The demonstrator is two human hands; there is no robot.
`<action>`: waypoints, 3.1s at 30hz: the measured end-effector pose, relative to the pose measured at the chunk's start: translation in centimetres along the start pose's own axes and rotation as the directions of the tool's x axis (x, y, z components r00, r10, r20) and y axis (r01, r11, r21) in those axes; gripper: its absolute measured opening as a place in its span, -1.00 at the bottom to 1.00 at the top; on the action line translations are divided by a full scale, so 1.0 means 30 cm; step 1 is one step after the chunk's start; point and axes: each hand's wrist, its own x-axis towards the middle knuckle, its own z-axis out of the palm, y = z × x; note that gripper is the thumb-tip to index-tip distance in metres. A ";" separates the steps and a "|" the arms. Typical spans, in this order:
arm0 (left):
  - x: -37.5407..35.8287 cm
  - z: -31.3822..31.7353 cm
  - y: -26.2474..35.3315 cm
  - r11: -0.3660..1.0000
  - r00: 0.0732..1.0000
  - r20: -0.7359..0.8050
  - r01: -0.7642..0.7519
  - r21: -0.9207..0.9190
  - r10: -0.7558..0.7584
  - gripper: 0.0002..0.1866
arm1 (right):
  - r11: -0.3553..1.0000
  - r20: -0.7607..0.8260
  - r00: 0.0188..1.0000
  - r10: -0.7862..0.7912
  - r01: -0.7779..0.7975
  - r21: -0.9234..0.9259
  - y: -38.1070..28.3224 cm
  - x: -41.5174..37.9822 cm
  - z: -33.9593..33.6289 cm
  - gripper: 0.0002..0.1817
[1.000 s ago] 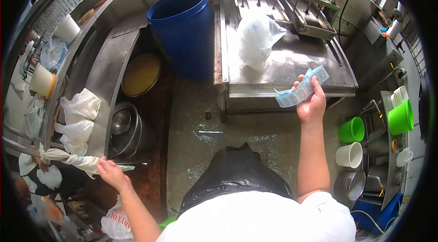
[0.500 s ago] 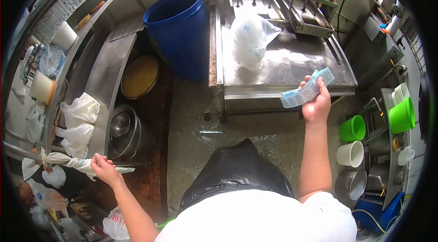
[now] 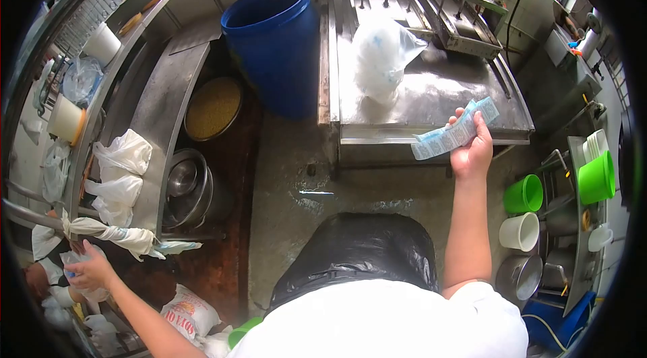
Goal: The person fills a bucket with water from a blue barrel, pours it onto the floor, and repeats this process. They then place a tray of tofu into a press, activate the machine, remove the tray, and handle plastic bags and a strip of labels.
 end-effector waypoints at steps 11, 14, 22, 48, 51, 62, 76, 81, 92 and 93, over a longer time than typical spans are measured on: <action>-0.011 0.365 -0.180 0.990 0.989 0.057 0.140 -0.009 -0.140 0.16 | 0.999 0.033 0.999 0.011 -0.010 -0.038 0.033 -0.016 -0.005 -0.69; 0.136 0.352 -0.180 0.978 0.969 0.136 0.202 0.050 -0.207 0.11 | 0.999 0.052 0.999 -0.006 0.008 -0.040 0.026 -0.019 -0.001 -0.69; 0.148 0.417 -0.159 0.971 0.941 0.241 -0.238 -0.018 0.235 -0.42 | 1.000 0.005 1.000 0.001 -0.001 -0.019 0.042 -0.042 0.002 -0.71; -0.139 -1.736 1.516 -0.324 0.358 0.390 0.934 -0.153 0.848 -0.67 | 0.986 -0.018 0.986 0.163 -0.164 -0.028 -0.257 0.108 -0.343 -0.73; -0.127 -1.903 1.688 -0.324 0.421 0.236 0.875 -0.359 0.876 -0.68 | 0.989 -0.051 0.989 0.139 -0.142 -0.046 -0.302 0.135 -0.385 -0.72; -0.285 -2.147 2.574 -0.433 0.573 0.145 0.739 -0.516 0.806 -0.57 | 0.991 -0.206 0.978 -0.025 -0.004 -0.137 -0.375 0.345 -0.415 -0.73; -0.443 -2.227 2.896 -0.489 0.688 0.167 0.644 -0.589 0.706 -0.35 | 0.975 -0.205 0.978 -0.029 -0.018 -0.222 -0.367 0.708 -0.265 -0.74; -0.541 -2.267 2.904 -0.515 0.742 0.129 0.569 -0.641 0.658 -0.18 | 0.973 -0.153 0.987 0.043 -0.076 -0.217 -0.367 0.813 -0.257 -0.75; -0.575 -2.307 2.841 -0.385 0.640 0.217 0.662 -0.643 0.737 0.37 | 0.870 0.064 0.898 0.435 -0.401 -0.285 -0.381 1.011 -0.325 -0.75; -0.581 -2.306 2.820 -0.373 0.635 0.225 0.664 -0.647 0.739 0.37 | 0.865 0.064 0.892 0.447 -0.413 -0.287 -0.383 1.025 -0.327 -0.75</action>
